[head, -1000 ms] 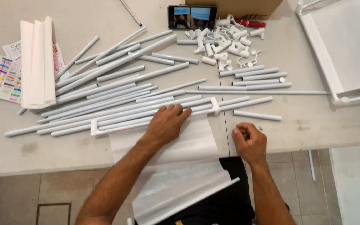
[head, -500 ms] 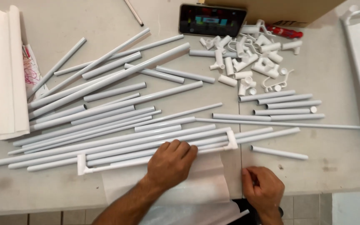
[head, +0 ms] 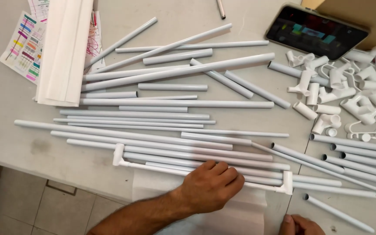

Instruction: Assembling a multi-tiered shoe rack by sliding poles through fabric shelves and connecting them with plastic joints.

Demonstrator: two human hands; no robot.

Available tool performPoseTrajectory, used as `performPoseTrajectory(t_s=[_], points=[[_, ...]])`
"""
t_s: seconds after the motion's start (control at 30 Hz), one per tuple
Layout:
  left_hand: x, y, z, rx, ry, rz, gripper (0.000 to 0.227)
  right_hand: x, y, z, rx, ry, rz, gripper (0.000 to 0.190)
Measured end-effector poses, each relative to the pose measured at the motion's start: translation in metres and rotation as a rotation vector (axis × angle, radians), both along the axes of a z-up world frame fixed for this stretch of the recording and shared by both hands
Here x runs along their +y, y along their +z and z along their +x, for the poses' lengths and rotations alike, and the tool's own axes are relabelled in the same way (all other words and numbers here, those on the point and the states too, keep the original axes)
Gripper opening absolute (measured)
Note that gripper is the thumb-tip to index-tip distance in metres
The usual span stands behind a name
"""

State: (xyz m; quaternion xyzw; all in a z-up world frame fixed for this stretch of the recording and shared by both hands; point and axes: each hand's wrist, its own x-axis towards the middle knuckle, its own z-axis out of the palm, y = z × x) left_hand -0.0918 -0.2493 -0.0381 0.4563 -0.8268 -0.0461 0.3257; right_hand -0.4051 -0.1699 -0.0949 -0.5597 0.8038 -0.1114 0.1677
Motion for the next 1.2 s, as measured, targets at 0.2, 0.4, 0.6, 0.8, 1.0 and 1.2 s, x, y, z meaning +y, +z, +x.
performPoseTrajectory(t_s=[0.2,0.4,0.6,0.8,1.0,1.2], points=[[-0.002,0.002,0.001,-0.012,-0.029,0.033,0.021,-0.029,0.075,0.054,0.030,-0.120,0.186,0.027],[-0.003,-0.002,-0.003,-0.032,-0.032,0.049,0.021,-0.024,0.042,0.035,-0.054,0.225,-0.368,0.013],[-0.003,-0.002,-0.005,-0.052,-0.014,0.042,0.023,-0.028,0.041,0.033,-0.052,0.322,-0.486,0.011],[0.000,-0.006,-0.006,-0.044,-0.013,0.056,0.022,-0.030,0.045,0.035,-0.045,0.342,-0.496,0.015],[0.001,-0.007,-0.006,-0.040,-0.012,0.040,0.023,-0.027,0.039,0.028,-0.046,0.375,-0.499,0.014],[0.002,-0.008,-0.006,-0.007,-0.022,0.032,0.022,-0.024,0.038,0.027,-0.043,0.336,-0.469,0.015]])
